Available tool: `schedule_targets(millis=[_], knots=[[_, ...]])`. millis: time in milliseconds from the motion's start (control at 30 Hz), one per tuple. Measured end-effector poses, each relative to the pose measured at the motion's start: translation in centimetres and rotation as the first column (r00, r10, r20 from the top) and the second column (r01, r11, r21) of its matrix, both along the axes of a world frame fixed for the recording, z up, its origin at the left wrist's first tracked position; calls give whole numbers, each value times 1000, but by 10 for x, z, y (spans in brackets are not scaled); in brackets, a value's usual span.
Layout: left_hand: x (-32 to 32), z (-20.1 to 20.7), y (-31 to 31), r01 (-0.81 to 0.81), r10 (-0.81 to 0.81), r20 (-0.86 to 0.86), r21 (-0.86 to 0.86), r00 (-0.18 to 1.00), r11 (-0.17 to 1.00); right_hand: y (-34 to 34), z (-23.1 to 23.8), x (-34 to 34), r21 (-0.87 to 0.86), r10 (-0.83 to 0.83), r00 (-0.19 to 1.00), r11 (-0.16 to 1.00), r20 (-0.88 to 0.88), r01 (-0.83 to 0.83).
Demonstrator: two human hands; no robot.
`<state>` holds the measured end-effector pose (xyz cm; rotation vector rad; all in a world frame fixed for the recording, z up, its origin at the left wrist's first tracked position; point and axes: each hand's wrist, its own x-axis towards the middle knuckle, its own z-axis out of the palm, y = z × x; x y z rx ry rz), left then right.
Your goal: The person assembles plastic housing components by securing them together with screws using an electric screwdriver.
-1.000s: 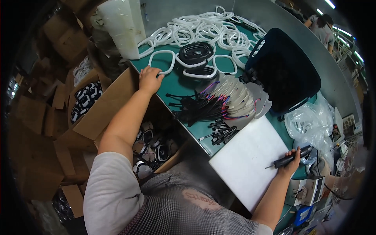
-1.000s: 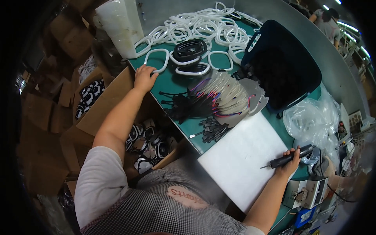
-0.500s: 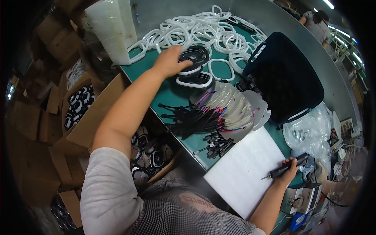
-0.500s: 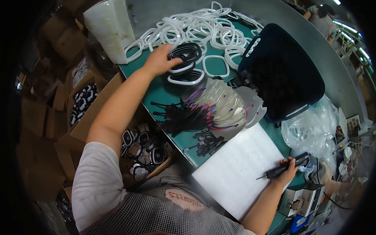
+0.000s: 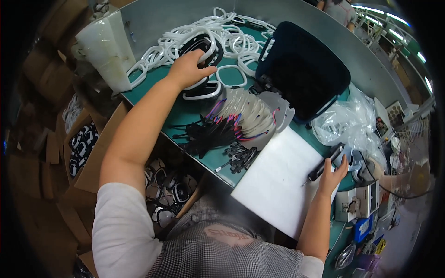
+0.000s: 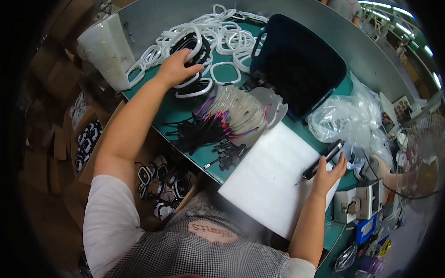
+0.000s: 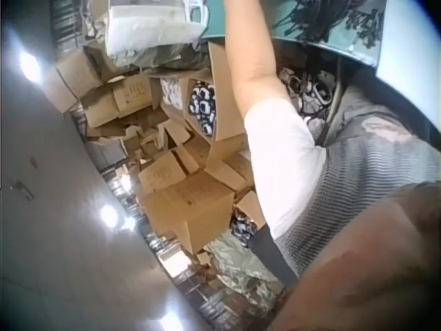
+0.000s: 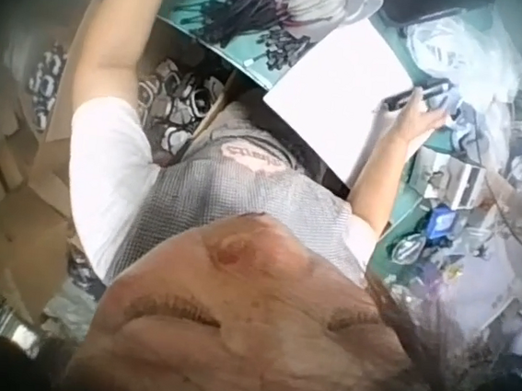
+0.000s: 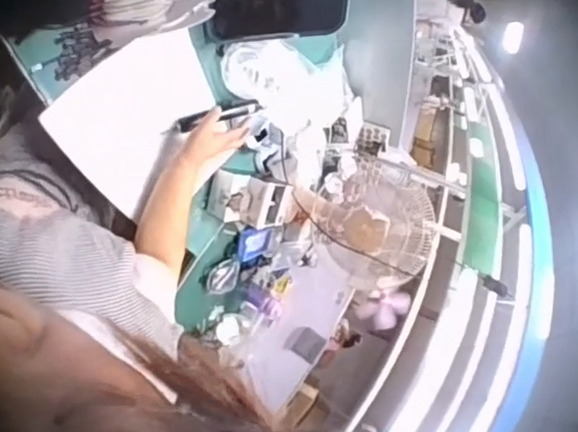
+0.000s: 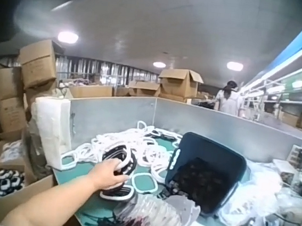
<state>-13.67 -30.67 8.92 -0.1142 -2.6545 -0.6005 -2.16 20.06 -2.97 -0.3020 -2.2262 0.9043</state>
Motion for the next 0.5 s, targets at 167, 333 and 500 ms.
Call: schedule_targets(millis=[167, 333, 500], knots=[[104, 40, 90, 278, -271, -71, 136, 960, 951, -84, 52, 49, -396, 554, 807, 707, -203, -585], [194, 7, 173, 613, -623, -187, -113, 760, 782, -150, 62, 109, -705, 759, 454, -10, -466, -709], [237, -36, 213, 663, -677, -3, -200, 736, 721, -140, 36, 154, -820, 667, 596, -39, -446, -571]])
